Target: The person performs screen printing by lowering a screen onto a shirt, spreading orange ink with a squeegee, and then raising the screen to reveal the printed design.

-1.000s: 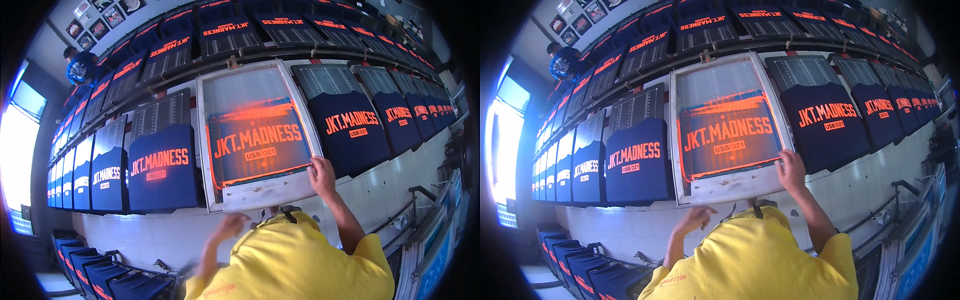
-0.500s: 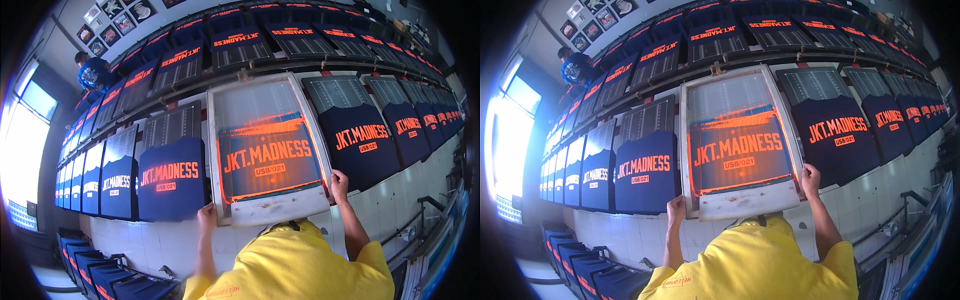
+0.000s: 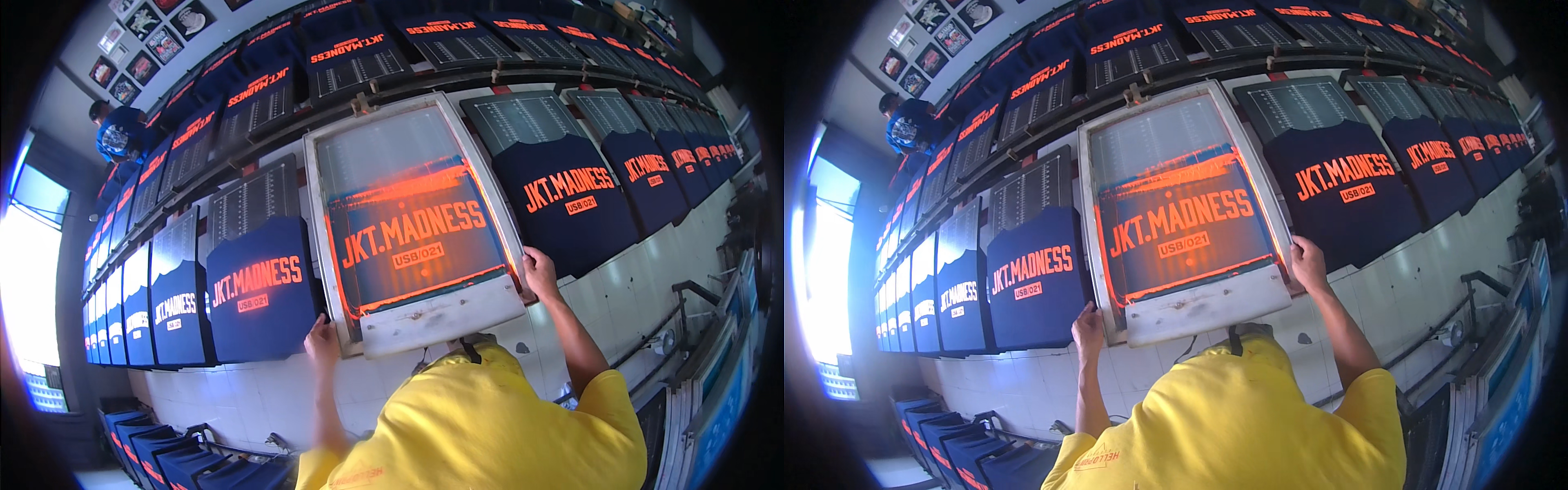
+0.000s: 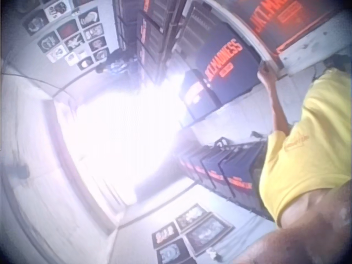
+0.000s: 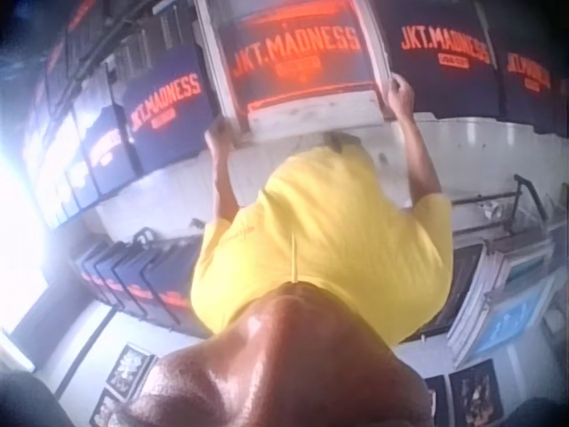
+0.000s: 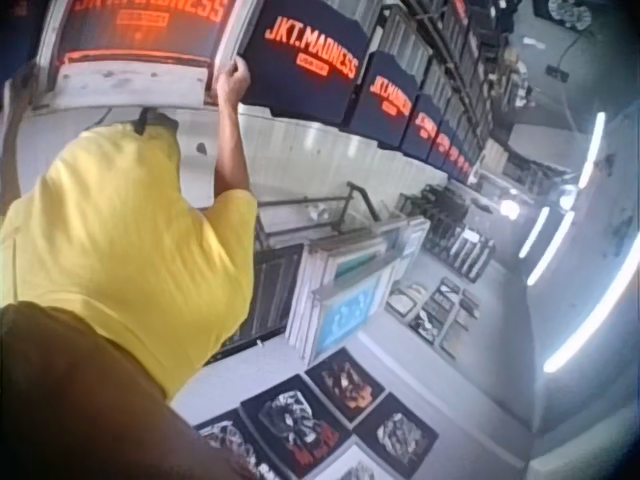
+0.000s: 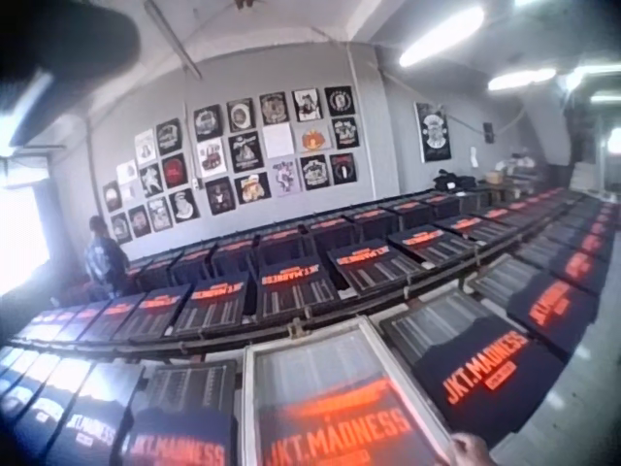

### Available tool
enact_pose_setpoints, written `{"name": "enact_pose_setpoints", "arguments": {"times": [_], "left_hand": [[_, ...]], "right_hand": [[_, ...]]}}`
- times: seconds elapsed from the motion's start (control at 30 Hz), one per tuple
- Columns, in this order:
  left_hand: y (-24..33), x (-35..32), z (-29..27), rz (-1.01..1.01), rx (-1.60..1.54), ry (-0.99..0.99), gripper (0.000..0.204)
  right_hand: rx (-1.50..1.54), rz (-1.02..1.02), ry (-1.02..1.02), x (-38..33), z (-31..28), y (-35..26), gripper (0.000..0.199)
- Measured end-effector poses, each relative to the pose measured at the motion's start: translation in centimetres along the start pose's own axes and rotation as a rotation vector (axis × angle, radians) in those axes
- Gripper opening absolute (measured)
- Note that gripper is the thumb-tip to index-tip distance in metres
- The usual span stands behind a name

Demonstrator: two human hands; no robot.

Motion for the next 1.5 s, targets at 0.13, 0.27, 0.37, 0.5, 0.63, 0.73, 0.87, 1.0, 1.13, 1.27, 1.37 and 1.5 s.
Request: {"name": "enact_pose_setpoints", "arguments": {"times": [0.13, 0.27, 0.37, 0.5, 0.63, 0.73, 0.87, 1.0, 1.13, 1.27, 1.37, 1.5], "left_hand": [[5.8, -3.9, -1.8, 0.208, 0.145, -0.055, 0.056], [9.7, -8.1, -0.7, 0.567, 0.348, -0.423, 0.06], [11.2, -8.6, 0.7, 0.622, 0.421, -0.527, 0.06], [11.0, -4.8, 2.2, 0.625, 0.465, -0.493, 0.041], [13.3, -0.7, 2.7, 0.445, 0.437, -0.477, 0.018], [14.7, 0.7, 2.8, 0.435, 0.442, -0.494, 0.022], [13.9, 0.1, 2.7, 0.557, 0.345, -0.376, 0.028], [12.0, -3.1, 2.8, 0.527, 0.341, -0.405, 0.036], [10.2, -4.2, 3.7, 0.651, 0.295, -0.3, 0.041], [11.3, -1.7, 4.7, 0.57, 0.401, -0.32, 0.039], [12.4, 0.3, 5.3, 0.611, 0.484, -0.342, 0.04], [13.1, 0.3, 4.5, 0.633, 0.443, -0.343, 0.042]], "right_hand": [[-0.242, -0.446, -0.026, -3.7, -5.1, -7.0, 0.045], [-0.51, -0.828, -0.388, -7.5, -6.1, -9.6, 0.069], [-0.652, -0.861, -0.499, -6.7, -5.6, -9.1, 0.079], [-0.622, -0.88, -0.43, -3.9, -5.5, -11.2, 0.065], [-0.633, -0.808, -0.341, 0.1, -3.7, -11.6, 0.022], [-0.554, -0.758, -0.334, 1.6, -3.9, -11.9, 0.016], [-0.571, -0.756, -0.295, 0.7, -4.5, -11.9, 0.02], [-0.55, -0.799, -0.195, -3.8, -5.3, -10.8, 0.025], [-0.553, -0.825, -0.08, -5.3, -4.5, -9.8, 0.029], [-0.564, -0.814, -0.02, -2.3, -2.9, -9.5, 0.023], [-0.53, -0.774, -0.066, -0.2, -3.0, -10.9, 0.021], [-0.525, -0.805, -0.094, -0.2, -3.4, -10.9, 0.021]]}}
Point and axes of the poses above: each hand's wrist, its own x-axis towards the middle knuckle, its own z-axis out of the palm, y = z × x, the point moved 3 cm from there along x, towards the middle knuckle, and after that the axes turned 11 degrees about -x, right-handed, at the moved point
